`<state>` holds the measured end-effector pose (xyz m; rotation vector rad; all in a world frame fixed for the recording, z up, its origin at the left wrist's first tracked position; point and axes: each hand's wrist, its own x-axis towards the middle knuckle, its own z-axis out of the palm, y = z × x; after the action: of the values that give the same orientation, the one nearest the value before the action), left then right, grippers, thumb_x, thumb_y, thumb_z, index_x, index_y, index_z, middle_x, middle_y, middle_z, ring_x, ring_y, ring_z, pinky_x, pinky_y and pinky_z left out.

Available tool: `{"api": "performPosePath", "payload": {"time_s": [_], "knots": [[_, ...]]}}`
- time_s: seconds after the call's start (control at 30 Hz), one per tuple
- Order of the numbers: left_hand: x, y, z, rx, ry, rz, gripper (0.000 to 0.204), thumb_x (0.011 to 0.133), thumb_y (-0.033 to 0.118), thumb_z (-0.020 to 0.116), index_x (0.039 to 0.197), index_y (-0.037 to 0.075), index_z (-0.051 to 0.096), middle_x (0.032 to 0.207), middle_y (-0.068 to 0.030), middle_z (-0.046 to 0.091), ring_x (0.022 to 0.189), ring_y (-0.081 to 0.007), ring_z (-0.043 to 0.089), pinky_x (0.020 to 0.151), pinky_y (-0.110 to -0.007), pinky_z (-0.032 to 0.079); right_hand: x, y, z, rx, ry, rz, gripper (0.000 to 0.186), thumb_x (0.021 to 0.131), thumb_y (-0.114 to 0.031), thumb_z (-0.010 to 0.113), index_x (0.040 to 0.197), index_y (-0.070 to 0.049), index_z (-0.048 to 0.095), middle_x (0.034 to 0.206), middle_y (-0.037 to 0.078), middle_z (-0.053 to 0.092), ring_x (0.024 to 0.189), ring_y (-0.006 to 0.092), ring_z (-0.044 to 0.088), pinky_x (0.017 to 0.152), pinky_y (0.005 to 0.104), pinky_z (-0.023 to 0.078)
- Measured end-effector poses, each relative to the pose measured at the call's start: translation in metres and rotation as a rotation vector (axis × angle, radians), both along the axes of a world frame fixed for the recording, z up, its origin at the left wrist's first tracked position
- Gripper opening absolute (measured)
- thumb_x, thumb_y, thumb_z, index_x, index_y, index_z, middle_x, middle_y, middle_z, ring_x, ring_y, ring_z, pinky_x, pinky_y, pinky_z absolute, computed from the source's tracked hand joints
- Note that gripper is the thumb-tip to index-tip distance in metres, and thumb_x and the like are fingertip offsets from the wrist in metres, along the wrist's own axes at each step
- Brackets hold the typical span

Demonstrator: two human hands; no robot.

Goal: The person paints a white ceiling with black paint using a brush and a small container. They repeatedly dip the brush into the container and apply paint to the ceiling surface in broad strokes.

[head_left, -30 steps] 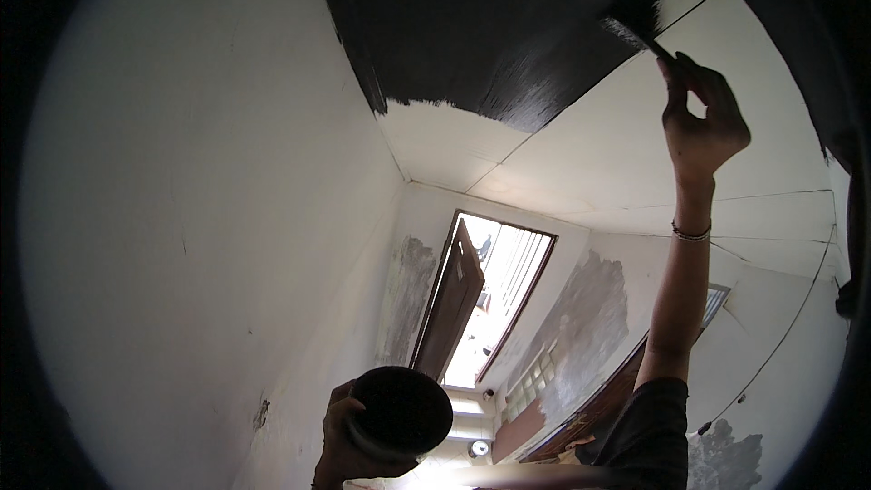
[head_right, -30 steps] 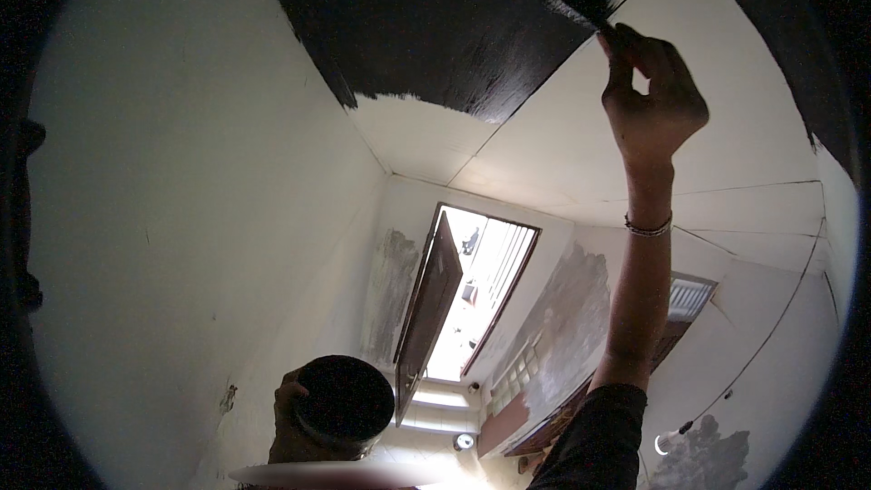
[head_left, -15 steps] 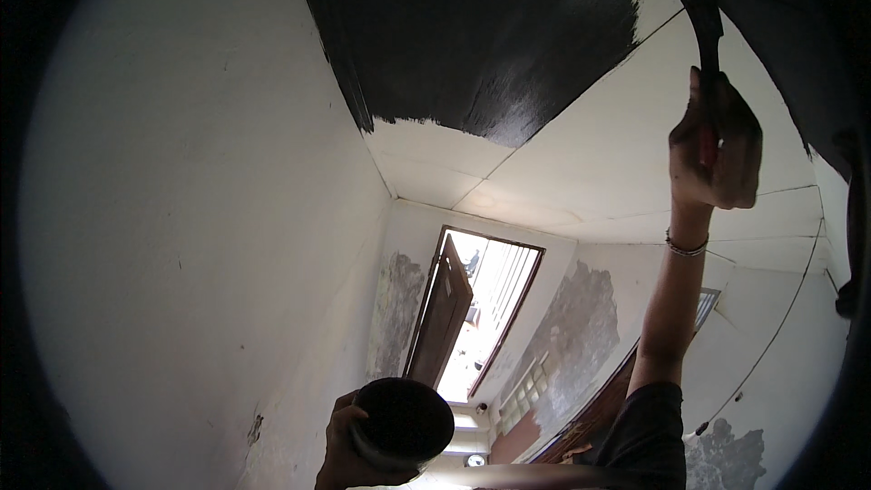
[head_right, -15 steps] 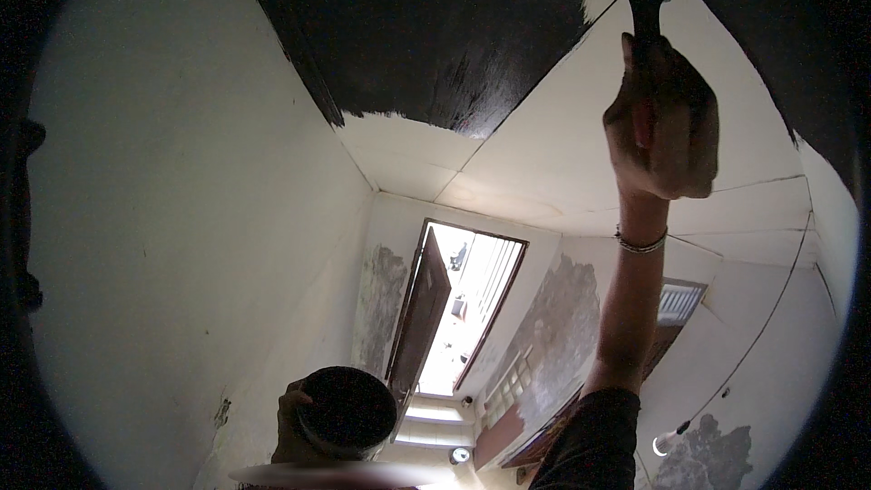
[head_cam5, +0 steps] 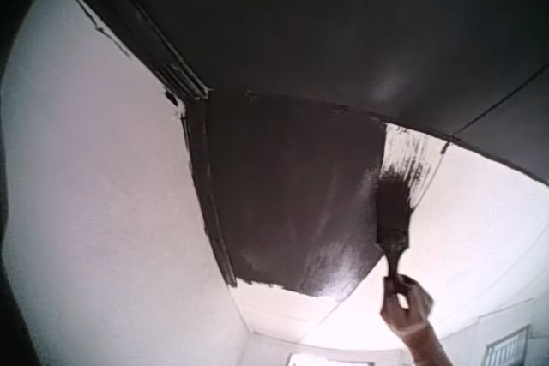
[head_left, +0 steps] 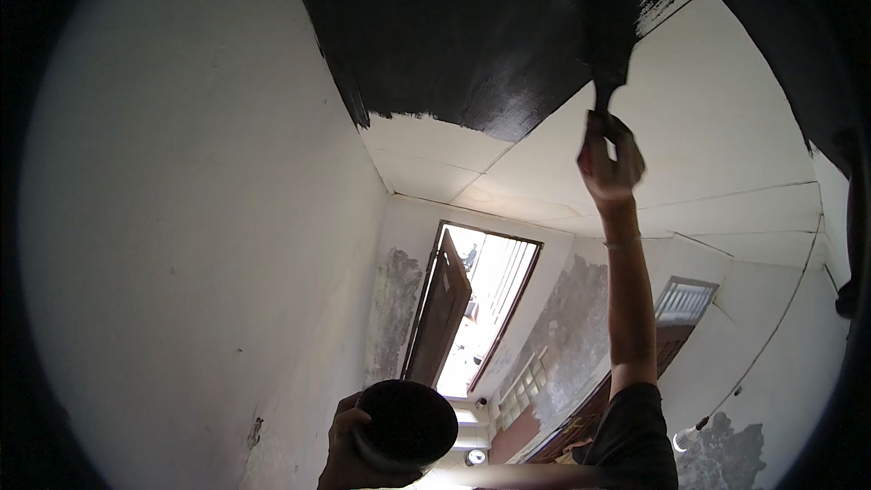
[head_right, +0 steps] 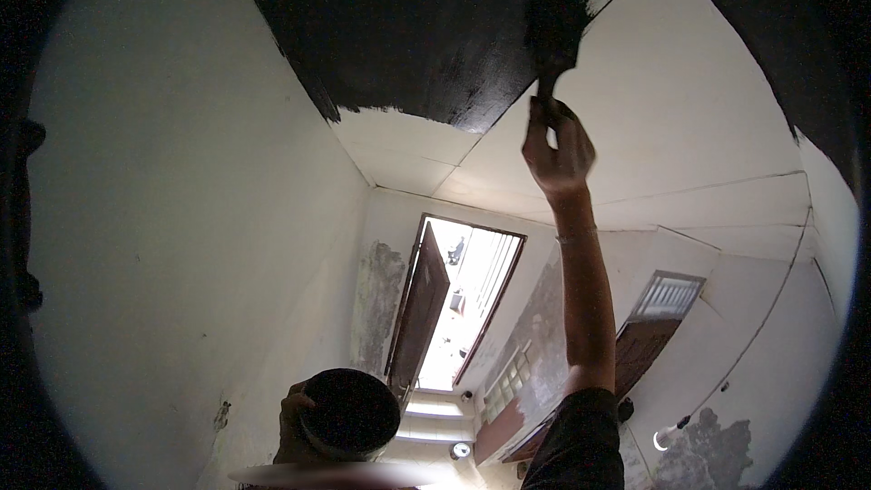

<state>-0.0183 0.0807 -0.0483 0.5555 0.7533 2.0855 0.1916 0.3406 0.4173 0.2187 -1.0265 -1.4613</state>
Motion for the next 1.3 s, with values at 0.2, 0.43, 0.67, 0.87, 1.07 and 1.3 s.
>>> {"api": "performPosePath", "payload": {"time_s": [0.2,0.43,0.67,0.87,1.07,1.3], "knots": [[0.005,-0.001,-0.011,0.252,0.184,0.099,0.030,0.088,0.019,0.062,0.115,0.006,0.062,0.128,-0.0121,0.058,0.125,-0.0260,0.054,0.112,-0.044,0.043,0.025,-0.048,0.034,0.071,0.179,0.015,0.017,0.082,-0.004,0.081,0.098,-0.003,0.076,0.099,0.015,0.071,0.080,0.0245,0.073,0.065,0.0312,0.063],[0.024,-0.014,0.031,0.339,0.682,0.285,0.047,0.080,0.026,0.073,0.121,0.012,0.054,0.137,-0.0159,0.050,0.133,-0.0308,0.049,0.113,-0.047,0.040,-0.011,-0.019,0.013,-0.036,0.071,-0.069,0.009,0.086,0.000,0.076,0.089,0.000,0.068,0.090,0.014,0.067,0.080,0.0221,0.071,0.061,0.0291,0.061],[0.020,-0.013,0.014,0.301,0.923,0.293,0.107,0.050,0.032,0.102,0.138,0.015,0.041,0.146,-0.0286,0.041,0.135,-0.0468,0.046,0.109,-0.056,0.044,0.016,-0.057,0.029,0.042,0.197,0.010,0.016,0.084,-0.001,0.079,0.099,-0.002,0.073,0.094,0.014,0.068,0.079,0.0239,0.071,0.062,0.0304,0.060],[0.021,0.003,0.005,0.262,0.259,0.055,0.046,0.084,0.024,0.075,0.123,0.015,0.053,0.138,-0.0157,0.053,0.131,-0.0303,0.052,0.113,-0.047,0.041,-0.006,-0.017,0.017,-0.068,0.115,-0.126,0.015,0.088,-0.009,0.078,0.097,-0.002,0.068,0.091,0.011,0.064,0.078,0.0238,0.068,0.064,0.0335,0.058],[0.034,-0.007,0.029,0.246,1.131,0.482,0.104,0.050,0.033,0.103,0.133,0.023,0.040,0.139,-0.0247,0.051,0.128,-0.0430,0.053,0.106,-0.053,0.046,0.020,-0.032,-0.114,-0.676,0.064,0.225,0.011,0.086,-0.002,0.080,0.089,-0.003,0.070,0.080,0.010,0.068,0.074,0.0227,0.067,0.060,0.0317,0.054],[0.050,0.009,0.007,0.187,1.227,0.483,0.109,0.057,0.033,0.101,0.142,0.026,0.034,0.145,-0.0217,0.039,0.137,-0.0408,0.044,0.111,-0.055,0.044,0.058,-0.114,-0.293,-1.368,0.023,0.857,0.016,0.088,-0.004,0.077,0.089,0.000,0.062,0.085,0.008,0.062,0.078,0.0180,0.060,0.068,0.0300,0.048]]}}
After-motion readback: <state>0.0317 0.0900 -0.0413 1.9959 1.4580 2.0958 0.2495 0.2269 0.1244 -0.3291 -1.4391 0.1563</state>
